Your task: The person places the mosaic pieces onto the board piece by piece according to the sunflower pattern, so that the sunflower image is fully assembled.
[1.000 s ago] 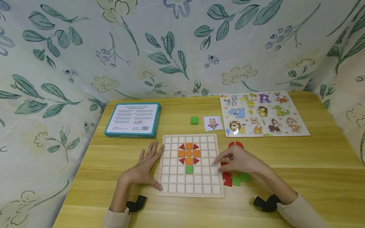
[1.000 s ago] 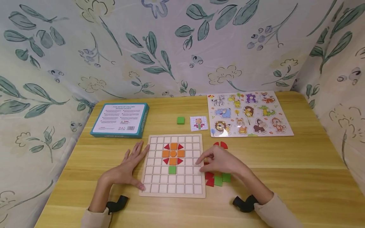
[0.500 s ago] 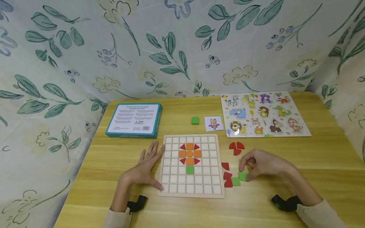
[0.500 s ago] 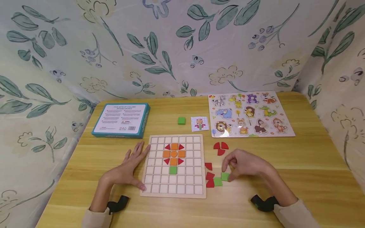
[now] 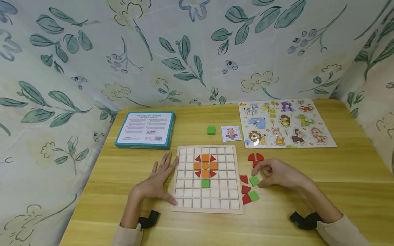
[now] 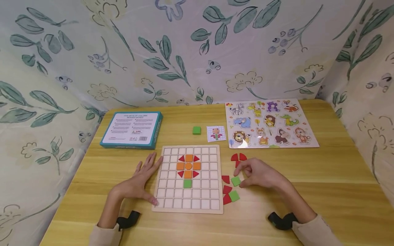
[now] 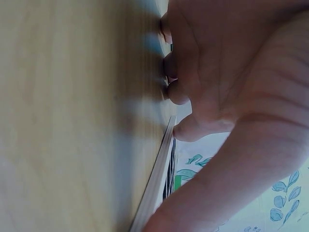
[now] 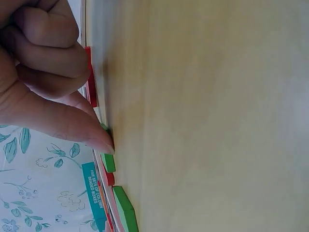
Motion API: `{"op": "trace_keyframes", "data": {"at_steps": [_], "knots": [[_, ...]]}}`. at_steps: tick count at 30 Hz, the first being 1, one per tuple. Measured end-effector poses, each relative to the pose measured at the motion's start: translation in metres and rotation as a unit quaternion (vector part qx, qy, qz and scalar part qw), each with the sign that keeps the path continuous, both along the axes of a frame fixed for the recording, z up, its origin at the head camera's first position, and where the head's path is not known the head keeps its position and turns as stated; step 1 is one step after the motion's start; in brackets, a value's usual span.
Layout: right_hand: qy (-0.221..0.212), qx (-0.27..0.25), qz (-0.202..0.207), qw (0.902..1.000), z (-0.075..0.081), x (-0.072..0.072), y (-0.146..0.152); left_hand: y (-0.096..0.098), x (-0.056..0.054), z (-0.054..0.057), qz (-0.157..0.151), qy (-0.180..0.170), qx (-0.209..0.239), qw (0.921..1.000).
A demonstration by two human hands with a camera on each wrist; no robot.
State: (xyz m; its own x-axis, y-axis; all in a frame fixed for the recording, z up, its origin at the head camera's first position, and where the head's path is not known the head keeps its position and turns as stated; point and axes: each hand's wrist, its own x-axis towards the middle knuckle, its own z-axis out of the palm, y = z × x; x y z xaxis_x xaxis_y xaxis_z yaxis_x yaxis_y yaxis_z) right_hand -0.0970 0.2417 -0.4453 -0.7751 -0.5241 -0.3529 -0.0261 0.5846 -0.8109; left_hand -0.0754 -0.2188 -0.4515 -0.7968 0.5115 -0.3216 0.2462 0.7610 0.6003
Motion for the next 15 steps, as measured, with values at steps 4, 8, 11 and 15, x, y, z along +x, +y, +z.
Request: {"op": "trace_keyframes", "data": {"at_steps": [4,8,11,15], "knots": [[-0.006,-0.007,-0.008,0.9999,-0.0006,-0.0003,0.0001,0.0003,0.0002,0.0007,0.000,0.001,0.000,1.0000],[-0.006,-0.010,-0.008,0.9999,-0.0014,-0.0009,0.0021,0.0006,-0.0001,0.0005,0.002,0.001,-0.003,1.0000],[-0.004,-0.010,-0.008,0.9999,-0.0019,-0.0011,0.0024,0.0006,-0.0002,-0.0001,0.002,0.002,-0.004,1.0000],[0.011,0.007,-0.023,0.9996,0.0018,-0.0011,-0.0019,-0.0004,0.0004,-0.0007,0.003,0.000,-0.004,1.0000]]}}
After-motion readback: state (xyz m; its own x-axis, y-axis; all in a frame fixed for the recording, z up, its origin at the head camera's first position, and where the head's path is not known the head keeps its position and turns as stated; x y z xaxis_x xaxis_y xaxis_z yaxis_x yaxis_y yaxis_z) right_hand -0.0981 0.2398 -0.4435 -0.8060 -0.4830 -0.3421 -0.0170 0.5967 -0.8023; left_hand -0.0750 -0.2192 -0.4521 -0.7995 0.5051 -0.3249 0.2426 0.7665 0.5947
